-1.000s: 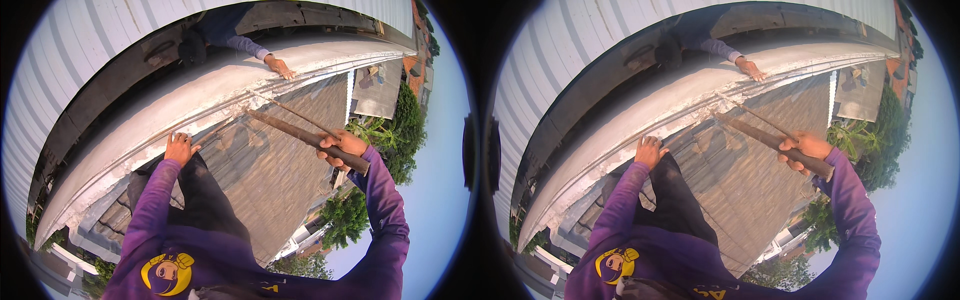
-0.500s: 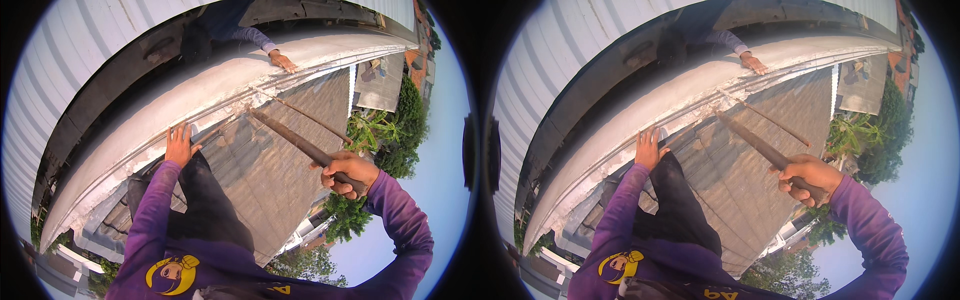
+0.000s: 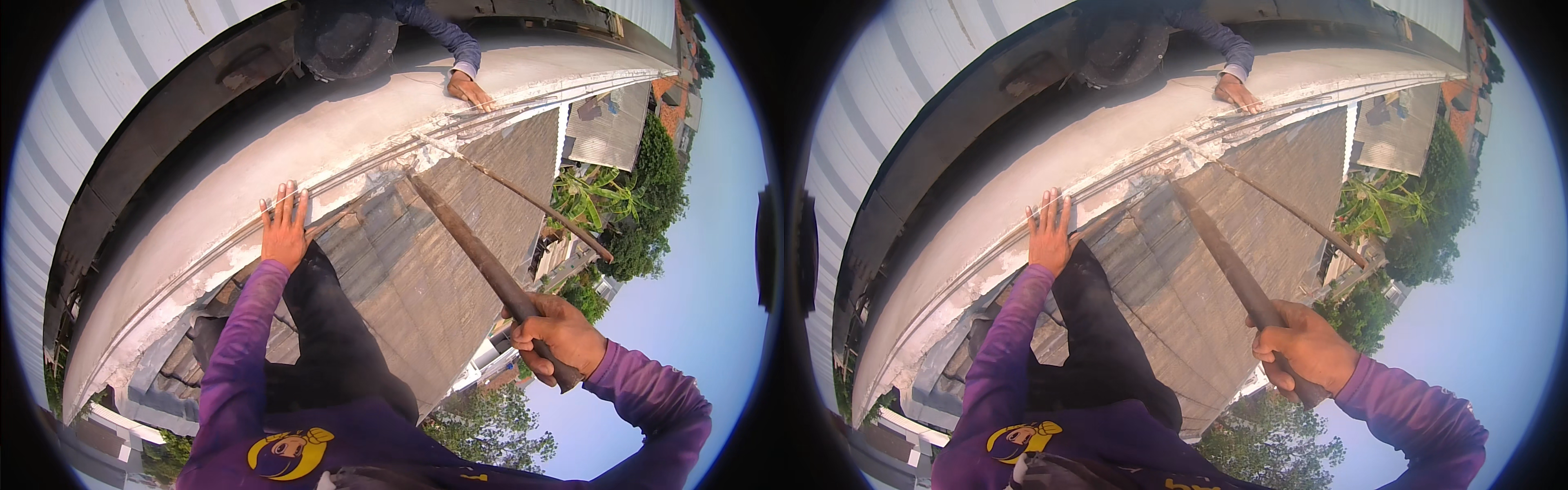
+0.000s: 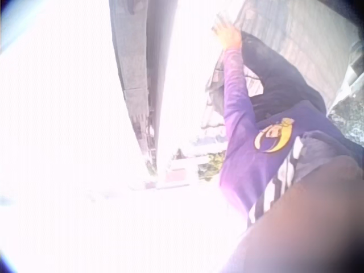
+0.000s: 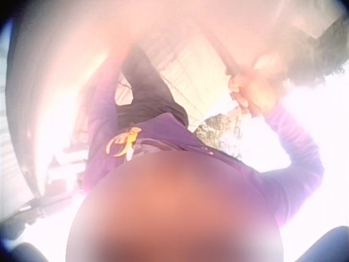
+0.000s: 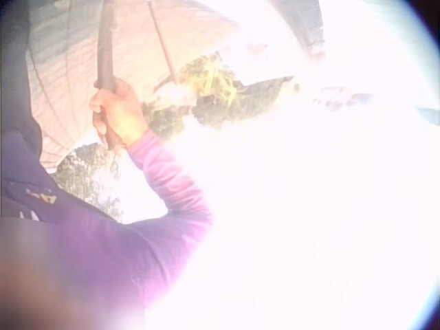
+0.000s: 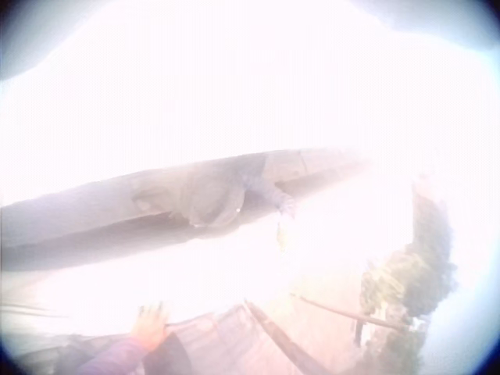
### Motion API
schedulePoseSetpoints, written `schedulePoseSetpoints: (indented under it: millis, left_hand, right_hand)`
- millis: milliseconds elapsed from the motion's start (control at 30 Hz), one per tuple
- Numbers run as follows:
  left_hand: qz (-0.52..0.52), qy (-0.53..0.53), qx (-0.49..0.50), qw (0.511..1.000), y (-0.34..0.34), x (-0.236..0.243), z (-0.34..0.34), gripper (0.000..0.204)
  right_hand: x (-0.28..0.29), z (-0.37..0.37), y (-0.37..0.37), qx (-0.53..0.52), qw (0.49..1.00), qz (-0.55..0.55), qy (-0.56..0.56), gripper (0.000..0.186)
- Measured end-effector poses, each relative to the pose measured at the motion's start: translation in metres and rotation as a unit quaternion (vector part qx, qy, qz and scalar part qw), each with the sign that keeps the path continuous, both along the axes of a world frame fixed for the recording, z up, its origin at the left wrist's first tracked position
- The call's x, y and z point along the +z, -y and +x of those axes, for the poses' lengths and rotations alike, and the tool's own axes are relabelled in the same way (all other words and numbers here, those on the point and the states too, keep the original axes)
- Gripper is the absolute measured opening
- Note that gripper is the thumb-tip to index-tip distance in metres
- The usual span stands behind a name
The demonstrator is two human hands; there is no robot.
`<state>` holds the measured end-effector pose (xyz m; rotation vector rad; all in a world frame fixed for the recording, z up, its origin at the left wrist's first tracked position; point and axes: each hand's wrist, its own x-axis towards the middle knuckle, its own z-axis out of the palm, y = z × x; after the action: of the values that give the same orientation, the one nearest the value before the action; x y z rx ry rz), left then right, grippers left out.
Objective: The person uses a crowbar to pry and remove a metal flashing strip from the edge of a corrugated roof. A coworker assists by holding the strip and using a hammer. The person then uses a wire to secure the flashing to the roof structure.
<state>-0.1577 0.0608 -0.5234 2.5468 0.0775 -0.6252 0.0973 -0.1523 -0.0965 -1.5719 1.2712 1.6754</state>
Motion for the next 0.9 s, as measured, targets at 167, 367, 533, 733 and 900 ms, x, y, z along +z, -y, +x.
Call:
schedulePoseSetpoints:
  millis: [167, 367, 533, 733, 900]
  left_hand:
    - [-0.002, 0.012, -0.020, 1.000, -0.003, -0.008, 0.002, 0.096]
    - [0.003, 0.058, -0.048, 0.997, -0.006, -0.027, 0.009, 0.090]
    - [0.013, 0.078, -0.059, 0.995, -0.009, -0.031, 0.019, 0.085]
    - [-0.039, 0.019, -0.098, 0.994, -0.017, -0.004, 0.034, 0.086]
    - [-0.042, -0.016, -0.123, 0.991, -0.025, 0.009, 0.044, 0.098]
  right_hand:
    - [-0.001, -0.009, -0.014, -0.023, 0.999, -0.022, 0.013, 0.038]
    - [-0.007, -0.037, -0.034, 0.030, 0.999, -0.027, 0.005, 0.034]
    - [-0.007, -0.038, -0.033, 0.004, 1.000, -0.028, 0.006, 0.033]
    - [-0.006, -0.032, -0.022, 0.000, 1.000, -0.023, 0.000, 0.038]
    - [-0.005, -0.032, -0.021, -0.002, 1.000, -0.020, 0.003, 0.038]
